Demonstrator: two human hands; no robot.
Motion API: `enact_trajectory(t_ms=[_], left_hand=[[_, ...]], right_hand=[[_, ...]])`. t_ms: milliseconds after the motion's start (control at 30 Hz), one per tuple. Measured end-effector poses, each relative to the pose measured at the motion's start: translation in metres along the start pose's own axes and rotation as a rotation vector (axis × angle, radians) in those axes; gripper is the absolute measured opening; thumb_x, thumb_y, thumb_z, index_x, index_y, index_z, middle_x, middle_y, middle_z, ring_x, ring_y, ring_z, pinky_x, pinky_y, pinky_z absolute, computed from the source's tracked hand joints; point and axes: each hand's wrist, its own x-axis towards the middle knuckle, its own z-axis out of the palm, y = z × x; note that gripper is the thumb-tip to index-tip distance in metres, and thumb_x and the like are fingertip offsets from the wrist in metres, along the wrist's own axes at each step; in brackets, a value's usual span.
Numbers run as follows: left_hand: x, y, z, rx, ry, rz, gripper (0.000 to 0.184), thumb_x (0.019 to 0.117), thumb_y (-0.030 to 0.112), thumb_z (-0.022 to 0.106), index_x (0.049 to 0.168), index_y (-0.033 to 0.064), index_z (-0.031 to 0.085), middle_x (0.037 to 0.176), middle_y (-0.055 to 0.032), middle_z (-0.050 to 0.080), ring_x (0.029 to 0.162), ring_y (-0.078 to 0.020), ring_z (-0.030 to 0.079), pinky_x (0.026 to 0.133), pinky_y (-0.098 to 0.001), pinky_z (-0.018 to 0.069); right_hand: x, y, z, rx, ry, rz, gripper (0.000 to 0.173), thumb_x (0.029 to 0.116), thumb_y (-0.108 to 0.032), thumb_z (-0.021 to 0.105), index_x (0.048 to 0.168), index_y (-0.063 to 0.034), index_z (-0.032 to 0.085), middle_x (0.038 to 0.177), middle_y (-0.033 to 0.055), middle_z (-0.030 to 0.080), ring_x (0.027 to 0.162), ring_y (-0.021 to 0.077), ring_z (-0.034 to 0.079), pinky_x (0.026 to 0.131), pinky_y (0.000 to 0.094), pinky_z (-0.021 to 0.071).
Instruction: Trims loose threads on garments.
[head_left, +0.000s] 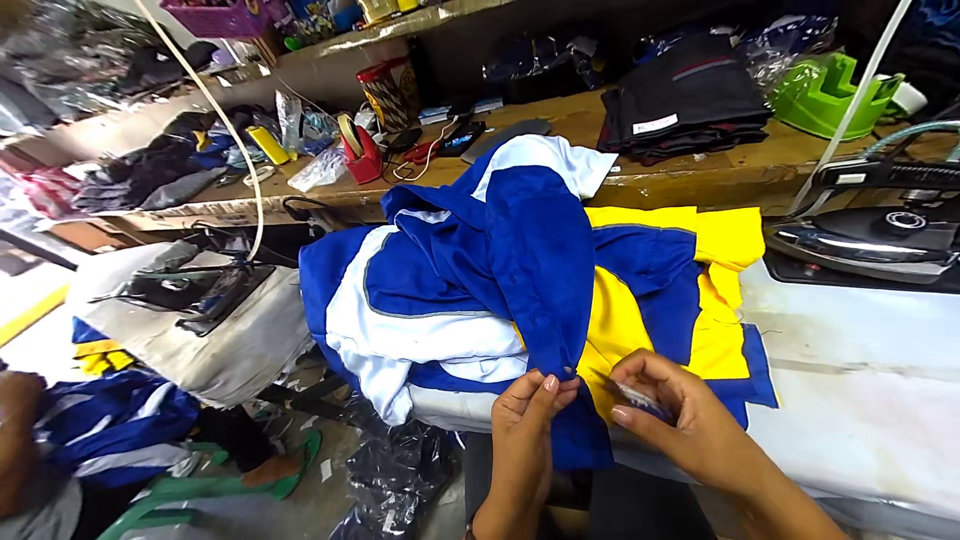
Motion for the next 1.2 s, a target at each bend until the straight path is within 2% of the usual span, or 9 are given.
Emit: enact_trajectory(t_ms=[100,167,300,433,533,633,667,833,1200], left_hand=[[-0.001,0.002,-0.001,0.006,-0.025,-0.028,0.021,0.101,-0.002,0.05,0.099,-0.0045,0.071,0.093,-0.013,0.076,0.087,-0.0161,0.075,0.086,-0.0301,0.061],[-0.002,0.003,0.0,0.02,-0.043,-0.019,0.021,0.0997,-0.003,0.051,0.097,-0.0029,0.072,0.092,-0.0104,0.076,0.085,-0.0141,0.075,0.085,-0.0297,0.0612],[-0.002,0.007,-0.003,0.101,-0.081,0.013,0.022,0.0986,-0.003,0.052,0.095,-0.0005,0.074,0.091,-0.0061,0.076,0.085,-0.0112,0.074,0.086,-0.0289,0.061],[0.001,0.001,-0.014,0.277,-0.182,0.097,0.018,0.0997,-0.002,0.052,0.098,-0.0015,0.071,0.095,-0.0049,0.074,0.09,-0.0116,0.073,0.089,-0.0291,0.06],[0.001,0.002,-0.014,0.29,-0.187,0.114,0.017,0.1,-0.001,0.053,0.099,-0.0012,0.07,0.096,-0.005,0.075,0.09,-0.0117,0.073,0.089,-0.0289,0.0598],[0.002,0.006,-0.014,0.245,-0.16,0.071,0.019,0.1006,-0.002,0.051,0.1,-0.0016,0.07,0.095,-0.0068,0.075,0.09,-0.013,0.074,0.089,-0.0299,0.0602],[0.003,0.007,-0.014,0.232,-0.151,0.058,0.02,0.1009,-0.001,0.05,0.1,-0.0015,0.07,0.095,-0.0072,0.075,0.09,-0.0132,0.074,0.089,-0.03,0.0602],[0.004,0.007,-0.013,0.191,-0.155,0.046,0.02,0.1006,-0.002,0.05,0.099,-0.0017,0.069,0.095,-0.0075,0.075,0.089,-0.0128,0.074,0.089,-0.0295,0.0599],[-0.001,0.0,-0.005,0.162,-0.082,0.091,0.019,0.0985,-0.003,0.054,0.098,-0.004,0.072,0.097,-0.0102,0.076,0.09,-0.0157,0.075,0.089,-0.031,0.0607]], right_hand=[[0.014,0.001,0.006,-0.324,0.113,-0.251,0.036,0.09,-0.028,0.076,0.117,-0.006,0.068,0.096,-0.0026,0.066,0.078,-0.0062,0.055,0.066,0.008,0.0455],[0.024,0.002,0.012,-0.464,0.097,-0.357,0.032,0.0912,-0.027,0.073,0.118,-0.0092,0.072,0.092,0.0013,0.066,0.076,-0.0022,0.056,0.065,0.011,0.0453],[0.036,0.013,0.018,-0.521,0.072,-0.509,0.018,0.0966,-0.017,0.062,0.104,-0.0089,0.076,0.08,0.0037,0.064,0.07,0.0048,0.058,0.061,0.0169,0.045],[0.04,0.008,0.02,-0.196,0.05,-0.258,0.009,0.0922,-0.009,0.066,0.086,-0.0034,0.069,0.077,-0.0032,0.065,0.07,-0.0054,0.057,0.064,0.0087,0.0464],[0.04,-0.003,0.013,0.028,0.053,-0.022,0.004,0.0919,-0.012,0.072,0.092,-0.0085,0.071,0.078,-0.0103,0.067,0.066,-0.0063,0.058,0.06,0.0103,0.0482],[0.031,-0.007,-0.004,-0.126,0.05,-0.064,0.04,0.0865,-0.028,0.079,0.117,-0.0063,0.065,0.091,-0.0066,0.067,0.078,-0.0023,0.062,0.067,0.012,0.0522],[0.026,-0.006,-0.008,-0.197,0.062,-0.092,0.044,0.086,-0.033,0.079,0.118,-0.0062,0.065,0.095,-0.0058,0.068,0.081,-0.0028,0.062,0.067,0.0114,0.0515],[0.005,0.007,-0.008,-0.48,0.212,-0.279,0.03,0.0888,-0.035,0.078,0.105,-0.0094,0.078,0.094,-0.002,0.071,0.084,-0.003,0.063,0.071,0.0105,0.0507],[0.0,0.02,0.015,-0.581,0.415,-0.353,0.024,0.0911,-0.031,0.076,0.099,-0.0085,0.078,0.091,0.0022,0.073,0.087,0.0009,0.065,0.074,0.013,0.05]])
